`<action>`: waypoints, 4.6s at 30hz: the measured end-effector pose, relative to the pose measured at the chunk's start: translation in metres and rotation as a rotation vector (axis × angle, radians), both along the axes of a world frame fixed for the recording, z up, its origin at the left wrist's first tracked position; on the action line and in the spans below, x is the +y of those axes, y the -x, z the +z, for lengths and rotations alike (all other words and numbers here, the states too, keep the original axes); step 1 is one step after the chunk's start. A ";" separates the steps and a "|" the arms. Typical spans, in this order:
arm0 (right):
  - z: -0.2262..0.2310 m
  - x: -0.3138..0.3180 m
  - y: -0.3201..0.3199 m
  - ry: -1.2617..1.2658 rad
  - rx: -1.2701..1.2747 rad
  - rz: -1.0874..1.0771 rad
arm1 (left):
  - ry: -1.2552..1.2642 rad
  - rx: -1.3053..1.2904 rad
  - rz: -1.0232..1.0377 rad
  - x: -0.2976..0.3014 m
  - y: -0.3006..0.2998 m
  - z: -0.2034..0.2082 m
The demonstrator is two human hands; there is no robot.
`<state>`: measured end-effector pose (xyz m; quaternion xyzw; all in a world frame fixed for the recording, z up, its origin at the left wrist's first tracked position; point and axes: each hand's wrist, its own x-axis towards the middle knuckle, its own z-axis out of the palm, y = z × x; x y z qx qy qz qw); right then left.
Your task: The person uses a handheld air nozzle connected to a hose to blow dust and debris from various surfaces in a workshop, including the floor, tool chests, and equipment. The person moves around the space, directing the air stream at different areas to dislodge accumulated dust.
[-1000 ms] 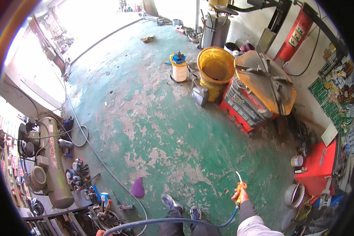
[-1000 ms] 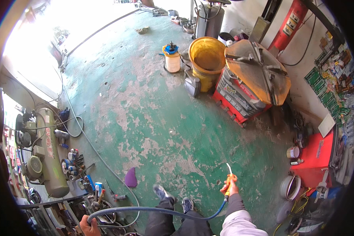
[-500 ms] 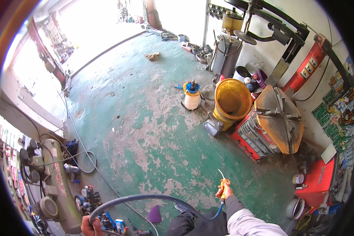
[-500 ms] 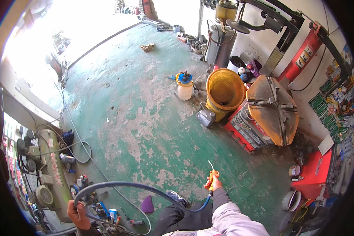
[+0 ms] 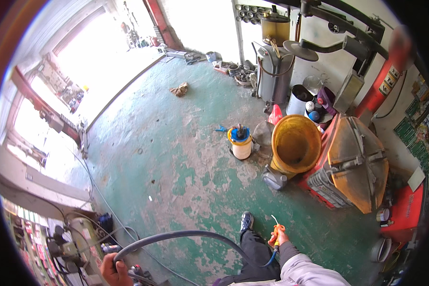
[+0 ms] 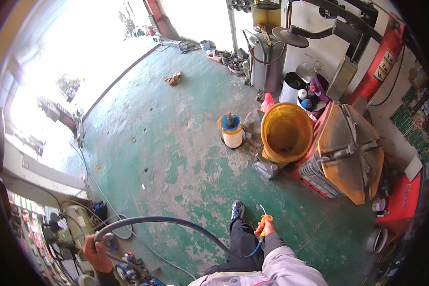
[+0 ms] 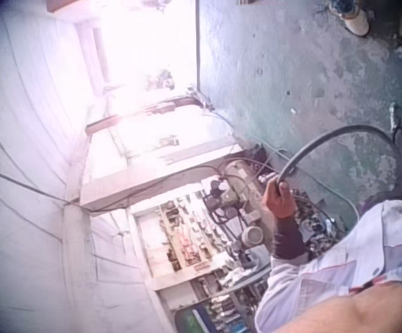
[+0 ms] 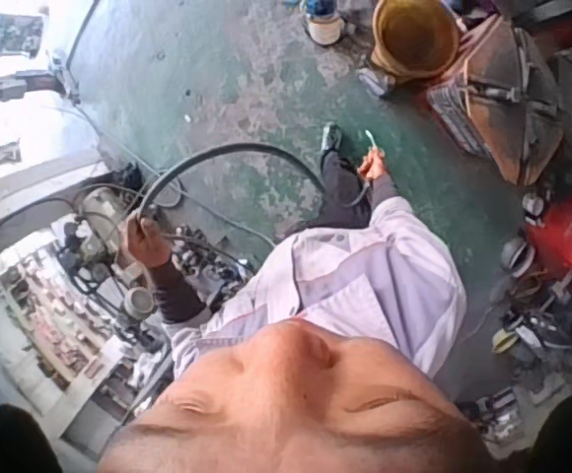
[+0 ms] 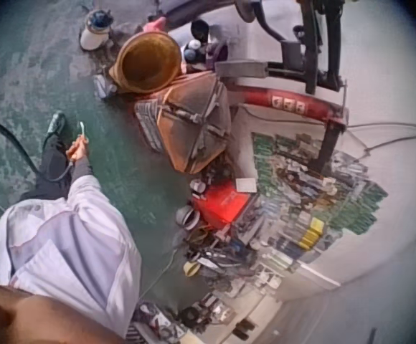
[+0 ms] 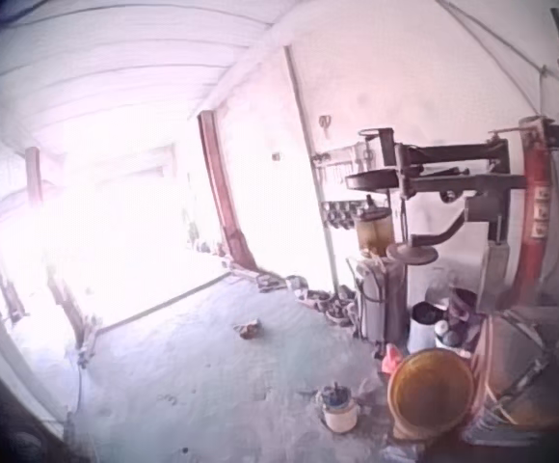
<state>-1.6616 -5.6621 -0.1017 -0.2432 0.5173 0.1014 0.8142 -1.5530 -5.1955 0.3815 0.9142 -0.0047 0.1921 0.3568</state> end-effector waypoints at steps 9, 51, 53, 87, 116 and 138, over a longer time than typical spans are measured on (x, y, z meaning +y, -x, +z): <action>0.028 -0.067 -0.207 0.071 -0.010 0.152 | 0.339 0.275 0.101 -0.023 -0.179 -0.028; 0.023 -0.244 -1.186 0.765 0.148 0.311 | 0.185 0.453 0.240 -0.082 -0.967 -0.015; 0.033 -0.250 -1.259 0.888 0.082 0.199 | 0.117 0.454 0.288 -0.094 -0.991 -0.015; -0.044 0.042 -1.141 0.119 0.247 0.429 | -0.116 0.907 0.725 0.136 -0.712 -0.209; -0.004 0.447 -1.056 0.846 -0.559 1.587 | 0.187 1.433 1.308 0.026 -0.256 -0.136; -0.031 0.777 -0.438 0.740 -0.891 3.466 | 0.916 1.806 1.870 -0.152 -0.010 -0.186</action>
